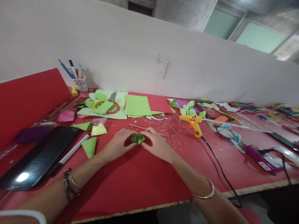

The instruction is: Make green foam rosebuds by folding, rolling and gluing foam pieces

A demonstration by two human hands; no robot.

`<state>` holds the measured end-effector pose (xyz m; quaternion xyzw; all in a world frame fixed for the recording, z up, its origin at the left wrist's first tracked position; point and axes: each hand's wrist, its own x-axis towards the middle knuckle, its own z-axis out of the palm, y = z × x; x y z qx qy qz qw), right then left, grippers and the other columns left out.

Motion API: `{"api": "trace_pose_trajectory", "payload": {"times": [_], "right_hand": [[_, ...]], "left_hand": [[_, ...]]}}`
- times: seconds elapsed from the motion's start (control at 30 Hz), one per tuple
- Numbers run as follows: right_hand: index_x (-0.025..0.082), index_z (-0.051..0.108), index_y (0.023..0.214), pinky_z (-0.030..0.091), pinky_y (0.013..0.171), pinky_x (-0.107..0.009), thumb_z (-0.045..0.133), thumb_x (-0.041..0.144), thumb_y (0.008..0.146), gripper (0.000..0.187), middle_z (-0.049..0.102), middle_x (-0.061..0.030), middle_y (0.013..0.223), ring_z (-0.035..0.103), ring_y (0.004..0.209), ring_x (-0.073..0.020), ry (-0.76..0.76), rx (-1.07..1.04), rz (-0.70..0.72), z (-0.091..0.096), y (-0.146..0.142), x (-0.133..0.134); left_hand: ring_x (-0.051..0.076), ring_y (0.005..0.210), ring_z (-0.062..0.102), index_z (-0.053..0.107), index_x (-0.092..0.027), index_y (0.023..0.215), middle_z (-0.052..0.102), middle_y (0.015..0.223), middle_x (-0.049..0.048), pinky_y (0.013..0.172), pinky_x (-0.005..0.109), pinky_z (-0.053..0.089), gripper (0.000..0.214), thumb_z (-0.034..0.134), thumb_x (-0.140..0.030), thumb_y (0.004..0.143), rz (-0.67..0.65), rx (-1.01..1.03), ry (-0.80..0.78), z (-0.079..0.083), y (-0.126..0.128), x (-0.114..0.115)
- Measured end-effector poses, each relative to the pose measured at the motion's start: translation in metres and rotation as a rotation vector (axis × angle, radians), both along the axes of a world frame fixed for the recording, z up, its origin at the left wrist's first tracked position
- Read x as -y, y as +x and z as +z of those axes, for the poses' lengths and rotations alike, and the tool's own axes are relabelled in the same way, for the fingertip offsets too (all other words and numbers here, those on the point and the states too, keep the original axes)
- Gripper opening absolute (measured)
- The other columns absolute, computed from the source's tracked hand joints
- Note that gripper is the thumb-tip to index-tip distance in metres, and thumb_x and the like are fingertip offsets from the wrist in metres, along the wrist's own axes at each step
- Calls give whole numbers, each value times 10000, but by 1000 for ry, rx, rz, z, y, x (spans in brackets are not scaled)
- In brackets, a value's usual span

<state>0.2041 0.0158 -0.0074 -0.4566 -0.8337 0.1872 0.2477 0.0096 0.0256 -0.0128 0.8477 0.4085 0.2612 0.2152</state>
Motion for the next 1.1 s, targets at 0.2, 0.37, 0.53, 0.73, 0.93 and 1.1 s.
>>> {"api": "trace_pose_trajectory", "payload": {"times": [0.2, 0.37, 0.53, 0.73, 0.93, 1.1], "right_hand": [[193, 528, 856, 415, 705, -252, 497, 216, 777, 88, 500, -26, 884, 519, 771, -129, -9, -32, -101, -5, 5, -6], [214, 442, 1094, 397, 795, -275, 478, 78, 727, 393, 504, -42, 988, 489, 908, -150, 36, -98, -49, -4, 8, -7], [215, 539, 971, 398, 800, -296, 503, 111, 731, 264, 478, -50, 958, 476, 916, -168, 68, -10, -21, -2, 8, -5], [222, 527, 1030, 391, 824, -317, 533, 204, 745, 286, 473, -58, 981, 457, 942, -187, 148, 56, -1, 7, 6, 0], [185, 570, 864, 397, 743, -281, 491, 134, 769, 134, 504, -52, 894, 479, 850, -166, 208, 191, -16, 8, 11, -3], [191, 543, 981, 385, 672, -255, 501, 100, 760, 242, 504, -43, 871, 494, 795, -154, 221, 304, -4, 7, 14, -4]], "left_hand": [[202, 936, 487, 538, -208, 925, 583, 949, 29, 851, 397, 314, 185, 448, -214, 764, 61, -95, -23, 4, -1, 3], [200, 960, 470, 532, -218, 862, 567, 959, 3, 868, 420, 283, 124, 457, -241, 765, 49, -97, -86, 11, -2, 6], [182, 959, 461, 523, -212, 913, 532, 986, 15, 860, 347, 342, 169, 508, -279, 758, 1, 3, -59, 10, -6, 3], [159, 935, 475, 527, -211, 941, 519, 989, 19, 841, 294, 377, 173, 504, -247, 772, -54, 48, -75, 10, -14, -2], [141, 876, 500, 550, -206, 917, 535, 946, 17, 793, 257, 398, 153, 463, -268, 807, -77, 55, -75, 13, -16, -1], [136, 779, 523, 551, -201, 894, 562, 861, 9, 712, 246, 421, 163, 469, -310, 805, -35, 42, -94, 13, -19, -4]]}}
